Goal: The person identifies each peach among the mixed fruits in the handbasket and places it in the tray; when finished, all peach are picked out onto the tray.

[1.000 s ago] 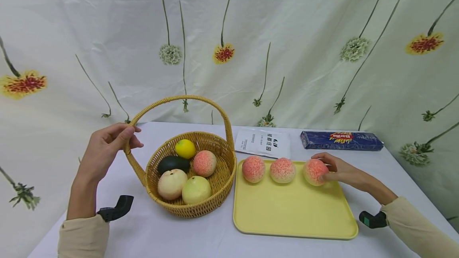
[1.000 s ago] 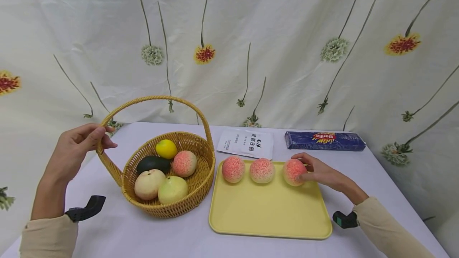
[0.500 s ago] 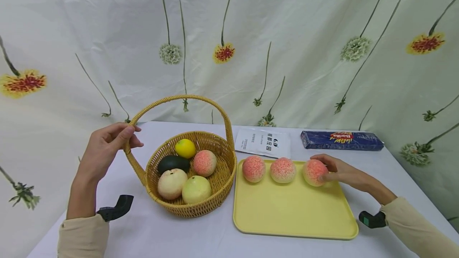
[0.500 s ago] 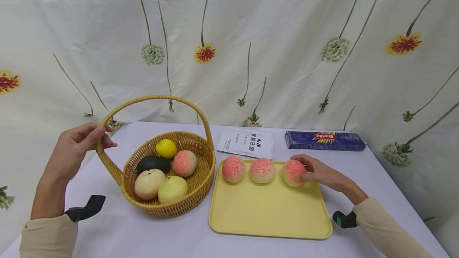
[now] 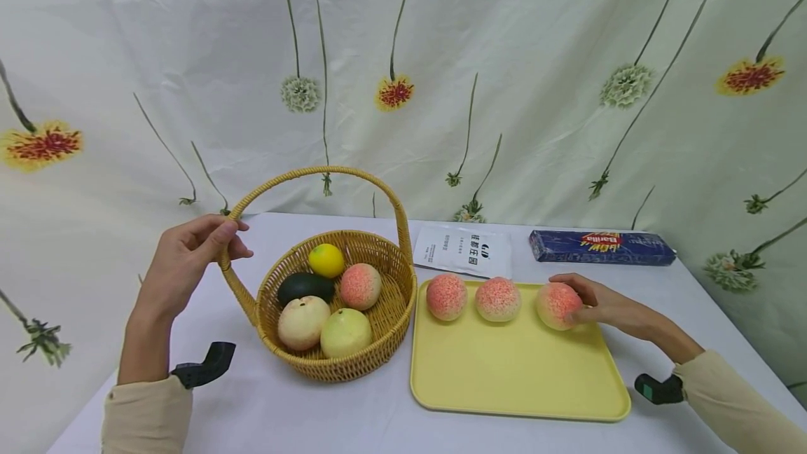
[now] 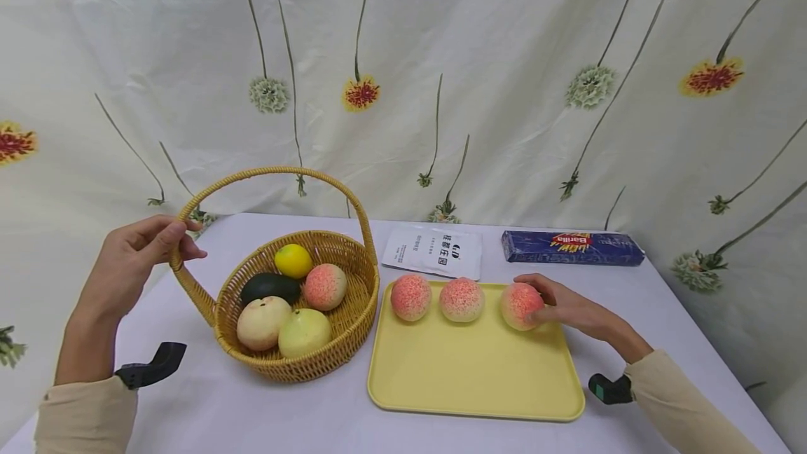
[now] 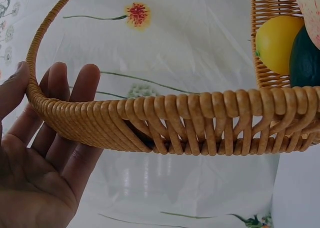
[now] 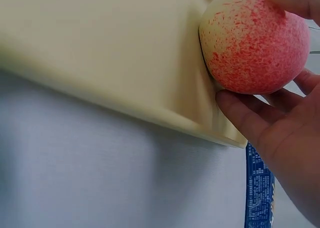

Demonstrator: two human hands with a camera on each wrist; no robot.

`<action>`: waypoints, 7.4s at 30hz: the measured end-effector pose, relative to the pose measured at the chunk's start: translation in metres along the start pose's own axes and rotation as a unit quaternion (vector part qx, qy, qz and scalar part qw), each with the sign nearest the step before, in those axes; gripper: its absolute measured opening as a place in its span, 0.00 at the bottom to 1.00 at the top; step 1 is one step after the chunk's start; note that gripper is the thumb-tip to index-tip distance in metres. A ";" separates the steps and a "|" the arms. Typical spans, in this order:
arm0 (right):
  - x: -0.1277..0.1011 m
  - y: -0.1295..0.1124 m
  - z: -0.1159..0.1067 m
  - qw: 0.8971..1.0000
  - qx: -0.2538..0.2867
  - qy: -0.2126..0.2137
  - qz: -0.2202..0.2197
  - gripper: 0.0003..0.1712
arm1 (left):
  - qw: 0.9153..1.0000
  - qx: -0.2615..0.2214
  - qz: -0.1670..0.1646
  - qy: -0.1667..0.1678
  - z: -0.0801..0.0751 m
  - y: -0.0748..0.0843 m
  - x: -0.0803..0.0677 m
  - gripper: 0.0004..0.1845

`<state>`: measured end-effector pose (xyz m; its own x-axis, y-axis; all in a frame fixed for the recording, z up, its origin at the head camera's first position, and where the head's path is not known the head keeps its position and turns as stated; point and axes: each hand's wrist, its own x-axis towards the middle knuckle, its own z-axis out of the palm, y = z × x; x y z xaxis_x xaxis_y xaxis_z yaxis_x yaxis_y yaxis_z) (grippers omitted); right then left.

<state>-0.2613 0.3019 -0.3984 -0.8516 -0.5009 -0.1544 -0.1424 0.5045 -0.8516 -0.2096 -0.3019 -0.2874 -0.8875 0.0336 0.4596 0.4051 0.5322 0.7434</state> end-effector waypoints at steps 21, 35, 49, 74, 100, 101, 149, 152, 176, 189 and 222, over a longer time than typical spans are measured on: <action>0.002 -0.002 -0.002 1.000 -0.010 0.008 0.008 0.41 | 1.000 0.006 -0.008 0.001 0.000 0.000 0.000 0.15; 0.002 -0.002 -0.002 1.000 -0.002 0.012 0.003 0.41 | 1.000 0.004 -0.007 -0.002 -0.001 -0.001 0.000 0.14; 0.011 -0.031 -0.002 0.996 -0.040 0.074 -0.018 0.38 | 1.000 0.008 -0.014 0.000 -0.001 0.001 -0.001 0.15; 0.041 -0.116 0.044 0.984 -0.073 -0.021 -0.158 0.39 | 1.000 0.006 -0.012 -0.002 -0.001 0.000 -0.001 0.15; 0.080 -0.171 0.072 0.961 -0.151 -0.074 -0.218 0.41 | 1.000 0.013 -0.010 0.001 -0.001 0.001 -0.001 0.16; 0.082 -0.172 0.073 0.960 -0.154 -0.077 -0.220 0.41 | 1.000 0.013 -0.010 0.001 -0.001 0.001 -0.001 0.15; 0.170 -0.234 0.137 0.924 -0.277 -0.180 -0.192 0.40 | 1.000 -0.001 -0.010 0.001 0.000 0.000 -0.001 0.14; 0.174 -0.235 0.137 0.923 -0.280 -0.186 -0.189 0.39 | 1.000 -0.004 0.000 -0.004 -0.001 -0.001 -0.001 0.12; 0.196 -0.228 0.146 0.939 -0.280 -0.178 -0.091 0.40 | 1.000 -0.010 0.010 -0.009 -0.002 -0.002 -0.001 0.10; 0.209 -0.224 0.154 0.934 -0.282 -0.210 -0.061 0.39 | 1.000 -0.017 0.012 -0.010 -0.003 -0.003 0.000 0.10; 0.215 -0.224 0.166 0.919 -0.332 -0.204 -0.060 0.37 | 1.000 -0.004 0.011 -0.009 -0.003 -0.003 -0.001 0.11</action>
<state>-0.3287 -0.0354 -0.3244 -0.5697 -0.7342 -0.3694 -0.6140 0.6790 -0.4025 -0.2095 -0.3055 -0.2886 -0.8820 0.0607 0.4674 0.4268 0.5238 0.7373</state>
